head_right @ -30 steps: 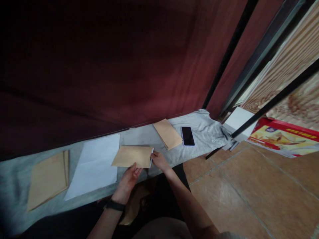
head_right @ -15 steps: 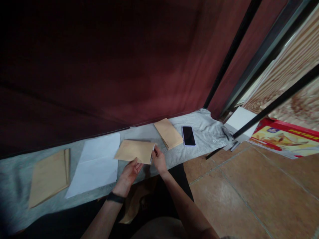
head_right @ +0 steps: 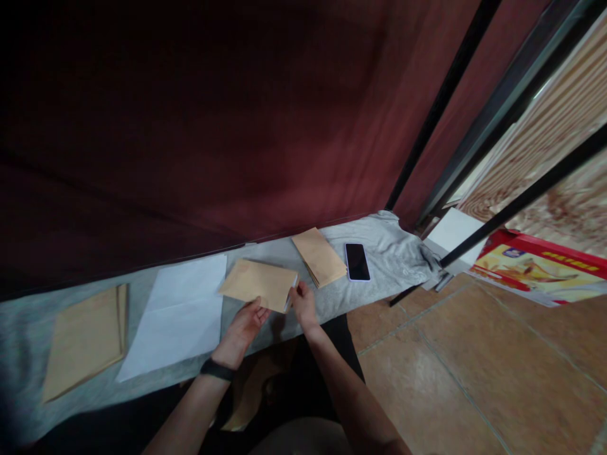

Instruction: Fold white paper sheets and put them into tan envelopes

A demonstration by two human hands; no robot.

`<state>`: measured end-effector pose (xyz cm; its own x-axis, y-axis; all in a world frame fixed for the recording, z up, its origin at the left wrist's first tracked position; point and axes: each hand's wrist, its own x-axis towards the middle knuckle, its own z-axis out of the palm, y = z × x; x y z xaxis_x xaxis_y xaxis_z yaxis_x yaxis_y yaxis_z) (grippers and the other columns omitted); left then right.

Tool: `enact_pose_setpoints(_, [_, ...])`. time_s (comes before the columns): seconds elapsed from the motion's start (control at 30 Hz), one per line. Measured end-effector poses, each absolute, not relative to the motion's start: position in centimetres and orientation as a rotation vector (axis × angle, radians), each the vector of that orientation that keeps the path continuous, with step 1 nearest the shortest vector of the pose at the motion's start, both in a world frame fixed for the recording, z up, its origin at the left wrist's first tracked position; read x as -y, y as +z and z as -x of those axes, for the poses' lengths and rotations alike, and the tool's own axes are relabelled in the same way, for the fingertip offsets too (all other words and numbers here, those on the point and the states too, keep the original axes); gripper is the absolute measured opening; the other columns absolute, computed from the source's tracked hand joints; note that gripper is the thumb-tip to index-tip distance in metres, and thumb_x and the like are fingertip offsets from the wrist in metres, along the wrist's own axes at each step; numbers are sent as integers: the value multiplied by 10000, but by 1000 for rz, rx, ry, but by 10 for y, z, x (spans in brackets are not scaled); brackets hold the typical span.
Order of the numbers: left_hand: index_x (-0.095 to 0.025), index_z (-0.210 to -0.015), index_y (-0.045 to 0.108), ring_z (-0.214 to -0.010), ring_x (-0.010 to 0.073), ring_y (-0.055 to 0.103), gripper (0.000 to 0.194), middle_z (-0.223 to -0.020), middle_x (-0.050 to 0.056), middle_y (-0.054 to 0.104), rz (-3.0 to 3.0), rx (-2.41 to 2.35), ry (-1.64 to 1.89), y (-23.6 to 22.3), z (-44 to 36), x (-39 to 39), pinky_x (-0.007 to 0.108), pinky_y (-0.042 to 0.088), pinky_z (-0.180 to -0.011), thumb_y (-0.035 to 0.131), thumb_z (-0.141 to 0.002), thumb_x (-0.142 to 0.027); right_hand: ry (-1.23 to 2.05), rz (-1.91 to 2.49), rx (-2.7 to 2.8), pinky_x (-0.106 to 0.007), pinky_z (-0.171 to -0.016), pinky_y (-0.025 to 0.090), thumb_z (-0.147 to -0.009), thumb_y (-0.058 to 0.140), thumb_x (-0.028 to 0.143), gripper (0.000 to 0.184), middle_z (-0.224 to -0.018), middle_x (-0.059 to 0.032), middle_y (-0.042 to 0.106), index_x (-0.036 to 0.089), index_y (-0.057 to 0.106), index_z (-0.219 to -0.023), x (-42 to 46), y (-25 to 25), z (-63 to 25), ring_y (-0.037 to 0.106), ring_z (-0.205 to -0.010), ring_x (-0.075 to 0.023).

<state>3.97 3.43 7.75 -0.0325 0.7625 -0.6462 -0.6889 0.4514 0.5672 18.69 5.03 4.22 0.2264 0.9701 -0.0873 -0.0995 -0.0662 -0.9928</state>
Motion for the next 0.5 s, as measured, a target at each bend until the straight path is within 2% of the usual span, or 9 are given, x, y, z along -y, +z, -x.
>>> enact_pose_setpoints(0.1, [-161,-880,636,-718,148,715,133,-801,39,734,-91,-1107,1181,81,-43,-36,272,586,-710,614,-847,-35,1137,1329,905,-259,-604,508,-776,543,398,194,-743,-7,687,225,610,-831,-52,42,-188,637,-674,-171])
enact_pose_setpoints(0.27, [-165,-916,646,-710,156,718,165,-854,51,739,-127,-1082,1154,83,-50,-30,289,587,-701,644,-831,-24,1127,1380,875,-244,-585,510,-800,528,403,205,-782,-17,706,220,602,-853,-50,41,-186,639,-676,-164])
enact_pose_setpoints(0.4, [-178,-952,652,-729,164,723,269,-904,47,745,-211,-1102,1128,78,-58,-17,297,586,-709,701,-766,10,1114,1442,876,-244,-567,512,-800,535,373,166,-761,-19,695,223,599,-828,-49,36,-181,638,-672,-171])
enact_pose_setpoints(0.5, [-200,-999,644,-734,142,715,360,-905,15,740,-266,-1149,1166,73,-66,-9,242,570,-669,733,-723,13,1116,1484,885,-249,-582,526,-799,528,341,124,-743,-11,686,238,594,-818,-47,32,-177,643,-683,-174])
